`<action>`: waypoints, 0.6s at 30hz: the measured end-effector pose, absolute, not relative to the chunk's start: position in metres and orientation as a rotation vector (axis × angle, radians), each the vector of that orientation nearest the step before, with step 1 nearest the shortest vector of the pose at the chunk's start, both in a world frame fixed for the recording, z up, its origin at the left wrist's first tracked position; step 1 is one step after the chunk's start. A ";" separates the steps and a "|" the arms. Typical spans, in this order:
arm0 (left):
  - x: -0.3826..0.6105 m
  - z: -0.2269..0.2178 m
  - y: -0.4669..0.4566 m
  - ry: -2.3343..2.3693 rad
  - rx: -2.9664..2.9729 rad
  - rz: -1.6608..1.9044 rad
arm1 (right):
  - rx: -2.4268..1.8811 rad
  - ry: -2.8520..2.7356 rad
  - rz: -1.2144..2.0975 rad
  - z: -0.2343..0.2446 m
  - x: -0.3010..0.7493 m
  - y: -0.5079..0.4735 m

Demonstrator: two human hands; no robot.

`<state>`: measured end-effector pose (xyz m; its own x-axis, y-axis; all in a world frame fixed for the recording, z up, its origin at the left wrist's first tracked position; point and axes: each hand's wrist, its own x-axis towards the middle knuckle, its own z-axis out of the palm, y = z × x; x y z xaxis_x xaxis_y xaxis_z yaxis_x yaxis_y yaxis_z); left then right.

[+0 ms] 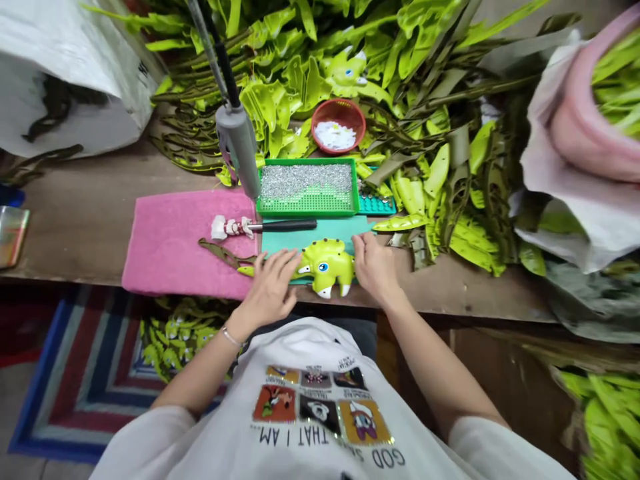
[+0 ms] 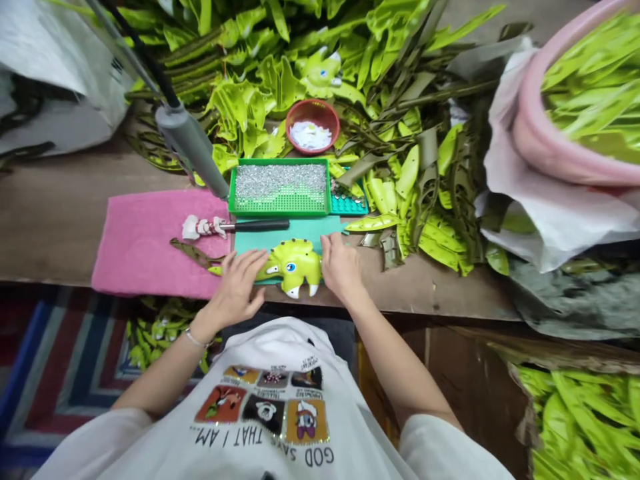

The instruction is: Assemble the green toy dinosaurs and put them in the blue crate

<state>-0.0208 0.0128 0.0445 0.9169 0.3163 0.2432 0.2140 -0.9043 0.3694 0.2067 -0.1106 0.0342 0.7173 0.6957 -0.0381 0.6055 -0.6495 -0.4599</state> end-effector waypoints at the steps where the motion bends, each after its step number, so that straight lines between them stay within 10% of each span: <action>1: -0.014 0.041 0.009 0.361 2.704 0.437 | -2.483 -0.985 0.298 0.031 0.204 -0.111; 18: 0.004 0.023 0.003 0.387 2.790 0.623 | -2.385 -0.808 0.267 0.024 0.195 -0.109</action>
